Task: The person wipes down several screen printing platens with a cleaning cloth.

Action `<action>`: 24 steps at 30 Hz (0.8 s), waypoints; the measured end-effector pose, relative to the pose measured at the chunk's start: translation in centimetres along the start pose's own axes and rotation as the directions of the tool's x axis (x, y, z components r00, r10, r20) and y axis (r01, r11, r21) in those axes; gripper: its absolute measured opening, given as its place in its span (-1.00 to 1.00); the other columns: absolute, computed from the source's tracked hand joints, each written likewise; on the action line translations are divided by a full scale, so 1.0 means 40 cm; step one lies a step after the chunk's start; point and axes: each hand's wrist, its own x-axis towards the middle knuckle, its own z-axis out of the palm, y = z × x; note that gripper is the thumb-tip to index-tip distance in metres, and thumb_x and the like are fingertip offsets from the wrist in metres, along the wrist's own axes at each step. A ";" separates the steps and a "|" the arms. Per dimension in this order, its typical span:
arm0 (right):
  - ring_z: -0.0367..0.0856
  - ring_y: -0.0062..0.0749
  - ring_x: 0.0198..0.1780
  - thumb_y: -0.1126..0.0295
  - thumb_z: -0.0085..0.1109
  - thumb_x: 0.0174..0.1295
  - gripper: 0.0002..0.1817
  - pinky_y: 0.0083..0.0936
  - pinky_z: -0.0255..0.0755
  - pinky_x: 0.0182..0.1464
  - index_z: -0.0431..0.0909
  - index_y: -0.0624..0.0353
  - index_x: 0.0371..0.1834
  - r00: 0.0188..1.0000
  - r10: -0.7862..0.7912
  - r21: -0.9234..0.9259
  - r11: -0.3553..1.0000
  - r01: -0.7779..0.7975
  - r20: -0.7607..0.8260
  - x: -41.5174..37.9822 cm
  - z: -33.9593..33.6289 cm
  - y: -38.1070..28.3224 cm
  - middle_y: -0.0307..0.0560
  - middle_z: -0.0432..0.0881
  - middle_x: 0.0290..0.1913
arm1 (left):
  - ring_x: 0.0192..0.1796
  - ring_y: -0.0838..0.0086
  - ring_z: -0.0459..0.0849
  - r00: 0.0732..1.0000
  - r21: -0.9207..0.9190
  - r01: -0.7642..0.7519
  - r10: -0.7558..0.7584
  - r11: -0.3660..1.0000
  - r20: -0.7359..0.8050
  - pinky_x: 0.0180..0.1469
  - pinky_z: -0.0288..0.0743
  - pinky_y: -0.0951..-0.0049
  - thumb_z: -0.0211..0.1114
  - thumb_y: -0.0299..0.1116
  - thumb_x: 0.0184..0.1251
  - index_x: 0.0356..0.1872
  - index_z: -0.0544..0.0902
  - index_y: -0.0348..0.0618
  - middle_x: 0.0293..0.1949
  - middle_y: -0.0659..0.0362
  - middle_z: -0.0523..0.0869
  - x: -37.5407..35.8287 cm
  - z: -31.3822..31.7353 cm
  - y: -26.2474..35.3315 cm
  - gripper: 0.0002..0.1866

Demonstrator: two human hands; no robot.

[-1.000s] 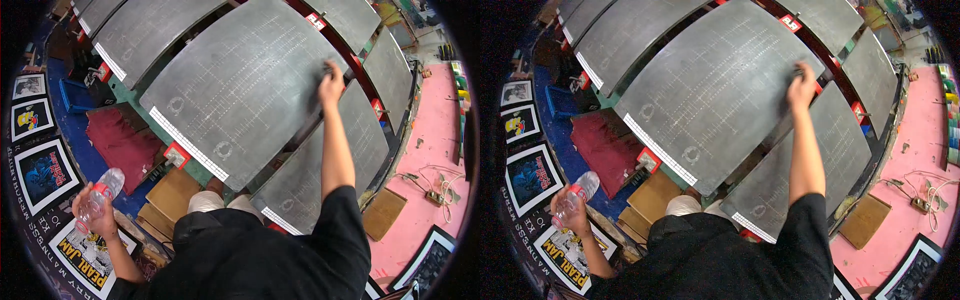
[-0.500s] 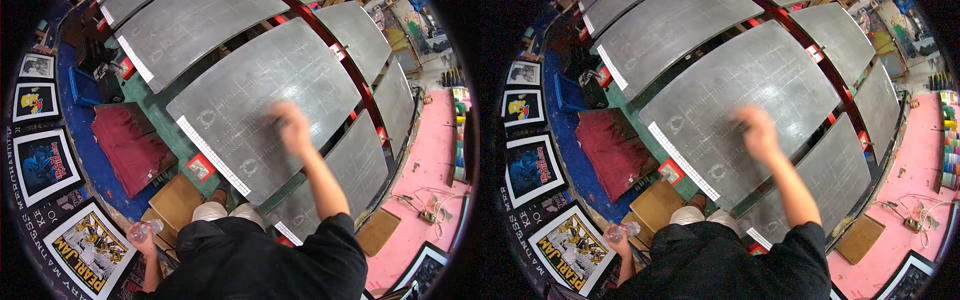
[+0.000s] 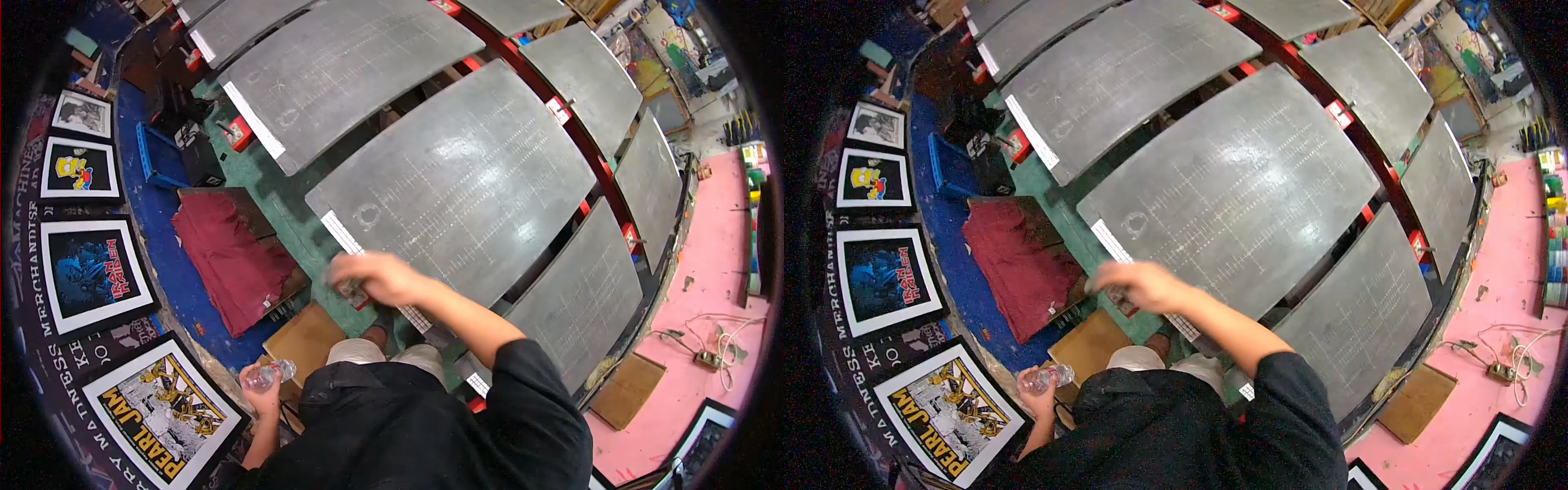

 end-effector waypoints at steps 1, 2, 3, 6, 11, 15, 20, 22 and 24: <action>0.57 -0.04 0.42 0.72 -0.09 -0.13 -0.30 -0.20 0.38 0.52 0.70 0.13 0.17 0.968 0.034 -0.033 0.999 -0.043 -0.250 -0.034 -0.058 0.028 0.08 0.67 0.29 | 0.18 0.32 0.66 1.000 -0.033 -0.008 0.007 0.999 -0.019 0.32 0.52 0.29 0.69 -0.58 -0.04 0.19 0.49 -0.15 0.11 0.08 0.66 -0.003 0.000 0.003 -0.28; 0.61 -0.02 0.37 0.71 -0.13 -0.12 -0.32 -0.19 0.40 0.49 0.71 0.15 0.13 0.876 0.080 -0.213 0.956 -0.203 -0.476 -0.062 -0.138 0.046 0.10 0.69 0.25 | 0.18 0.32 0.66 0.999 -0.068 -0.015 0.012 0.998 -0.041 0.31 0.52 0.30 0.69 -0.58 -0.05 0.18 0.50 -0.15 0.10 0.08 0.66 -0.005 0.001 0.003 -0.28; 0.64 -0.01 0.32 0.75 -0.15 -0.11 -0.32 -0.19 0.46 0.42 0.71 0.16 0.11 0.742 -0.018 -0.308 0.917 -0.256 -0.670 -0.095 -0.223 0.095 0.10 0.73 0.17 | 0.18 0.32 0.66 0.998 -0.076 -0.013 0.009 0.997 -0.058 0.31 0.52 0.30 0.69 -0.58 -0.05 0.18 0.50 -0.15 0.10 0.08 0.66 -0.008 0.003 -0.006 -0.28; 0.68 0.06 0.19 0.78 -0.09 0.05 -0.47 -0.22 0.52 0.28 0.72 0.16 0.02 0.295 -0.197 -0.341 0.726 -0.598 -0.935 -0.115 -0.360 0.179 0.09 0.75 0.03 | 0.11 0.37 0.67 0.996 -0.049 0.034 -0.037 0.998 -0.076 0.25 0.56 0.31 0.71 -0.56 -0.08 0.15 0.53 -0.15 0.05 0.12 0.68 -0.016 0.006 -0.032 -0.29; 0.52 0.00 0.47 0.65 0.10 0.03 -0.37 -0.16 0.39 0.53 0.69 0.05 0.25 0.986 0.165 -0.442 0.884 -0.153 -0.011 -0.166 -0.075 0.070 0.04 0.61 0.40 | -0.02 0.42 0.70 0.998 0.012 0.033 -0.032 0.999 -0.044 0.11 0.62 0.32 0.73 -0.50 -0.14 0.08 0.59 -0.15 -0.03 0.17 0.70 -0.010 0.023 0.005 -0.33; 0.63 0.03 0.33 0.76 0.05 -0.07 -0.37 -0.18 0.48 0.42 0.71 0.19 0.16 0.978 0.190 -0.237 0.949 -0.206 -0.090 -0.261 -0.030 -0.096 0.10 0.70 0.23 | 0.04 0.40 0.70 0.999 -0.021 -0.042 0.042 0.999 0.001 0.17 0.61 0.32 0.75 -0.46 -0.17 0.09 0.58 -0.14 -0.01 0.16 0.70 0.040 0.040 0.036 -0.29; 0.68 0.01 0.23 0.82 -0.12 -0.03 -0.41 -0.23 0.53 0.35 0.73 0.22 0.03 0.268 -0.116 -0.279 0.637 -0.719 -0.956 -0.539 -0.253 0.073 0.14 0.73 0.10 | 0.02 0.32 0.83 0.911 0.004 -0.274 0.258 0.962 0.321 0.17 0.67 0.30 0.75 -0.36 -0.14 0.03 0.61 -0.17 -0.07 0.07 0.82 0.155 0.069 0.234 -0.36; 0.69 0.06 0.21 0.74 -0.07 0.08 -0.49 -0.27 0.57 0.31 0.74 0.18 0.04 0.510 -0.145 -0.489 0.585 -0.648 -0.848 -0.568 -0.187 0.051 0.14 0.74 0.09 | -0.03 0.24 0.87 0.840 -0.074 -0.378 0.376 0.923 0.390 0.12 0.71 0.27 0.74 -0.34 -0.13 -0.01 0.64 -0.18 -0.11 0.02 0.85 0.195 0.112 0.347 -0.40; 0.59 0.07 0.38 0.73 -0.10 -0.05 -0.35 -0.16 0.49 0.43 0.72 0.15 0.15 0.762 0.168 -0.469 0.700 -0.539 -0.625 -0.553 -0.042 -0.047 0.11 0.69 0.27 | -0.04 0.17 0.87 0.595 -0.099 -0.670 0.611 0.736 0.521 0.10 0.74 0.23 0.75 -0.33 -0.15 -0.03 0.66 -0.17 -0.11 0.01 0.84 0.223 0.157 0.457 -0.41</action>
